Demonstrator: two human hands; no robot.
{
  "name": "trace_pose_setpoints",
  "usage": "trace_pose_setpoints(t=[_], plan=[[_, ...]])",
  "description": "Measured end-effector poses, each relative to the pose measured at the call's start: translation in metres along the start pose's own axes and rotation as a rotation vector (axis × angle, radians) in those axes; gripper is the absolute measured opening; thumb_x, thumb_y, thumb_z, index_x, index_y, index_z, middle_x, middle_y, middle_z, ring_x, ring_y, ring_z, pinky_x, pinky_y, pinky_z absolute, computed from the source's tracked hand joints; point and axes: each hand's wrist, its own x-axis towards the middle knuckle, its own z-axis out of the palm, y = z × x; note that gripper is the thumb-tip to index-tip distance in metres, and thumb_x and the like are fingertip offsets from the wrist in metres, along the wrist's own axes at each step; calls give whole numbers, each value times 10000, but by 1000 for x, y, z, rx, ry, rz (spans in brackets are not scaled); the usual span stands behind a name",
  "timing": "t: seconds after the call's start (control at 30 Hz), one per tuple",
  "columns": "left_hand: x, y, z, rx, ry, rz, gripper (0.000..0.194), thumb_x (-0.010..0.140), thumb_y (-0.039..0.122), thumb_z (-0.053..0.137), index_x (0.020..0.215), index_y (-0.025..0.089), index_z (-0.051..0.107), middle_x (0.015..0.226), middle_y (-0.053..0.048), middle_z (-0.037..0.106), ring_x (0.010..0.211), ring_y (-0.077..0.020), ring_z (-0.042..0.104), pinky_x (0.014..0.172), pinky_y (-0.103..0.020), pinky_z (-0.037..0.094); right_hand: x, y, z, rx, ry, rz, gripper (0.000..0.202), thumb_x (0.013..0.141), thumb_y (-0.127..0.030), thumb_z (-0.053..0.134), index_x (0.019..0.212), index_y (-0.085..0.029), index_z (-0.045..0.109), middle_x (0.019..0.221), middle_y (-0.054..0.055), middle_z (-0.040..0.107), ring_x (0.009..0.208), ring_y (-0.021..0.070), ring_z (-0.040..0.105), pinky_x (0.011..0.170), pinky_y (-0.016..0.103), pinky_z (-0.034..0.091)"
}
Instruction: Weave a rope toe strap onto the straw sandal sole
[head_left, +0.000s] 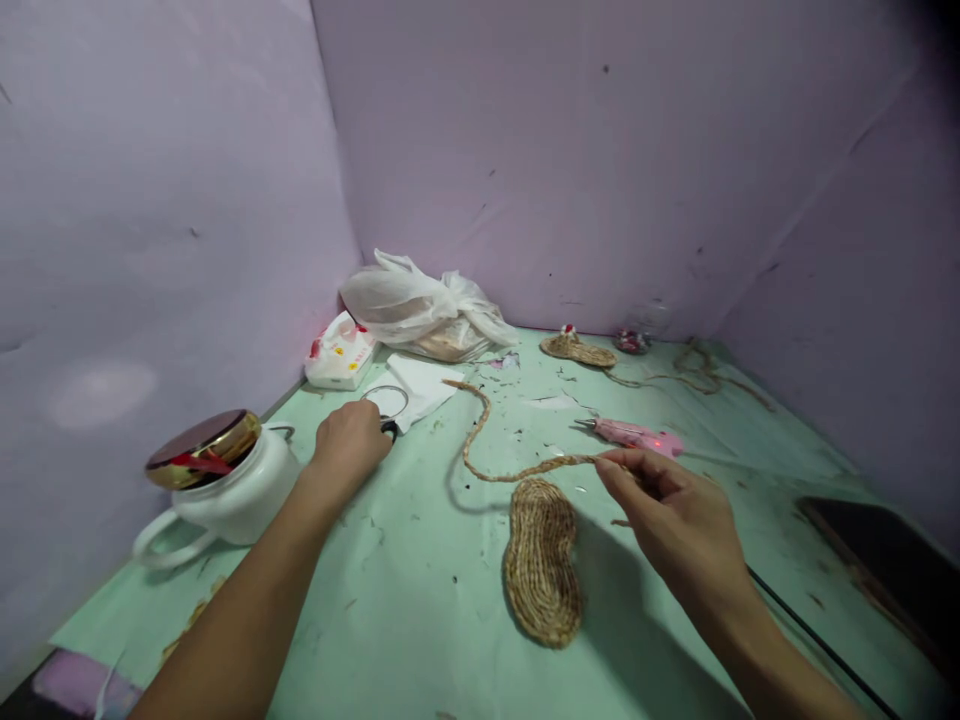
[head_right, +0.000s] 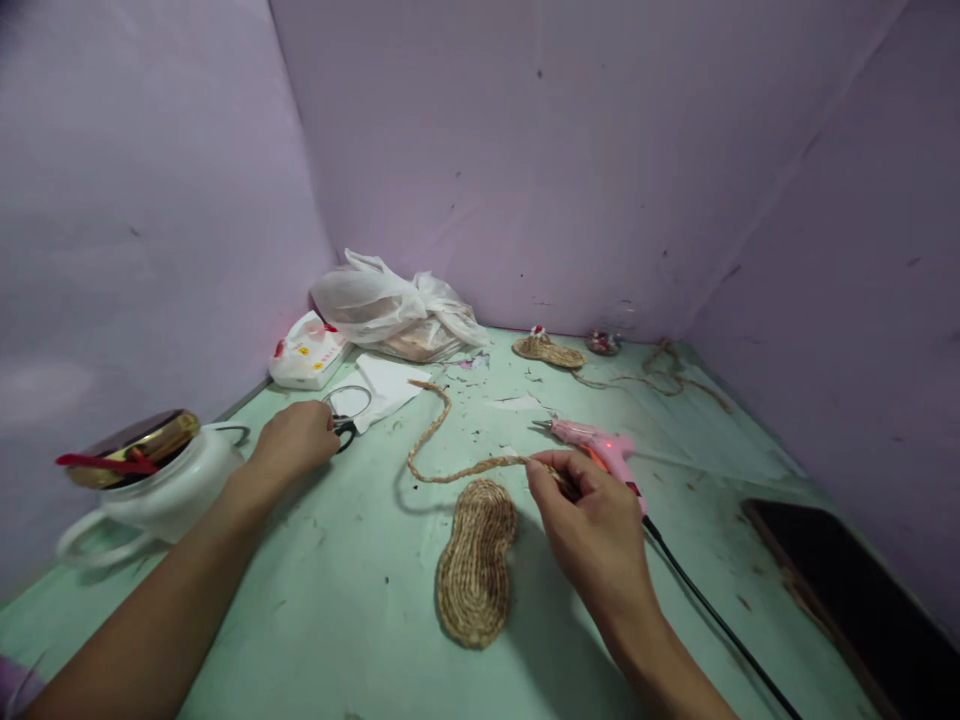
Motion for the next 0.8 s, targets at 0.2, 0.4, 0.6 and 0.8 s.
trace_pose_setpoints(t=[0.2, 0.4, 0.6, 0.8], plan=[[6, 0, 2, 30, -30, -47, 182, 627, 186, 537, 760, 142, 652, 870, -196, 673, 793, -333, 618, 583, -339, 421, -4, -13, -7, 406, 139, 93, 209, 632, -361, 674, 731, -179, 653, 578, -31, 492, 447, 68, 330, 385, 191, 262], [6, 0, 3, -9, -30, -56, 155, 595, 177, 560, 719, 141, 647, 844, -204, 671, 790, -339, 615, 588, -343, 422, 0, -16, -15, 670, 286, 74, 117, 644, -279, 700, 705, -197, 641, 508, -60, 423, 436, 63, 313, 372, 187, 224], [15, -7, -5, -135, -2, -108, 173, 663, 215, 473, 674, 162, 638, 724, -135, 674, 688, -268, 621, 508, -288, 377, 0, -11, -6, 702, 138, 115, 177, 632, -312, 705, 723, -174, 642, 506, -69, 380, 418, 53, 253, 350, 186, 174], [16, -6, 0, -240, 17, -5, 204, 686, 261, 472, 680, 167, 652, 676, -59, 671, 670, -202, 606, 544, -251, 383, 0, -3, 2, 636, 102, 159, 228, 627, -348, 709, 720, -160, 620, 504, -74, 385, 408, 48, 260, 351, 181, 192]])
